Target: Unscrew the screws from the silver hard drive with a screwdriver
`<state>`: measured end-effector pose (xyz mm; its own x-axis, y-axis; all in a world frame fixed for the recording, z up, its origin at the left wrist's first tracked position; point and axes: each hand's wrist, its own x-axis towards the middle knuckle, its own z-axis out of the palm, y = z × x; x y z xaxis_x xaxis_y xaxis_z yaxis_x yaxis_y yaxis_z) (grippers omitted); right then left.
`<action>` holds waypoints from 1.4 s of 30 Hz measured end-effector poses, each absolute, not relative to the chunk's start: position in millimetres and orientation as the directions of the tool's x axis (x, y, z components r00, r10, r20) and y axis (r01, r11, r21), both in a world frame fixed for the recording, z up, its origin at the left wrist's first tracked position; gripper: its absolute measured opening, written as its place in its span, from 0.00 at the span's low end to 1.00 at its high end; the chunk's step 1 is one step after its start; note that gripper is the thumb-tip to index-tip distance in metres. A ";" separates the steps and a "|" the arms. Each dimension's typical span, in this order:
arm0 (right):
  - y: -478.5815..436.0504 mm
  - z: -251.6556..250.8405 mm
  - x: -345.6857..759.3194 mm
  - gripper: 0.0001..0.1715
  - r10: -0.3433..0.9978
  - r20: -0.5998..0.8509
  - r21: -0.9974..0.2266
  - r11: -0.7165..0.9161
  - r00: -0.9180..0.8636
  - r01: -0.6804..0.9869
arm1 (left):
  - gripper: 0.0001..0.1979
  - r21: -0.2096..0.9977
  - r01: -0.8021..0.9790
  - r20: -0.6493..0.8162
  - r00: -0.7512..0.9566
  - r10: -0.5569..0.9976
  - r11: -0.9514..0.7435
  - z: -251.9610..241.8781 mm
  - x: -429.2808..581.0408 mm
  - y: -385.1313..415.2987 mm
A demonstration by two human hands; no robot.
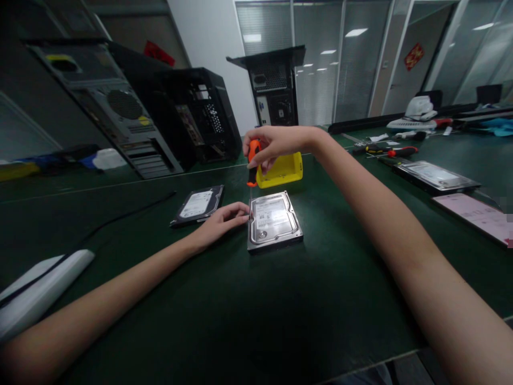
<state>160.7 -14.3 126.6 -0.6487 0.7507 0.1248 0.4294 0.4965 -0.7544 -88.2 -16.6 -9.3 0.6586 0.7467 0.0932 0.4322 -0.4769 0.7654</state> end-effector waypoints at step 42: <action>-14.9 111.8 119.7 0.18 0.513 0.418 -0.556 0.797 -0.750 0.235 | 0.13 0.767 0.417 0.101 0.671 0.735 -0.487 -6.5 -86.3 -19.6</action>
<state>119.7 -14.9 111.8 -0.7496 0.5131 0.4182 0.2354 0.7972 -0.5560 -86.3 -19.6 -6.5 0.6706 0.7349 0.1015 0.4173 -0.4867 0.7674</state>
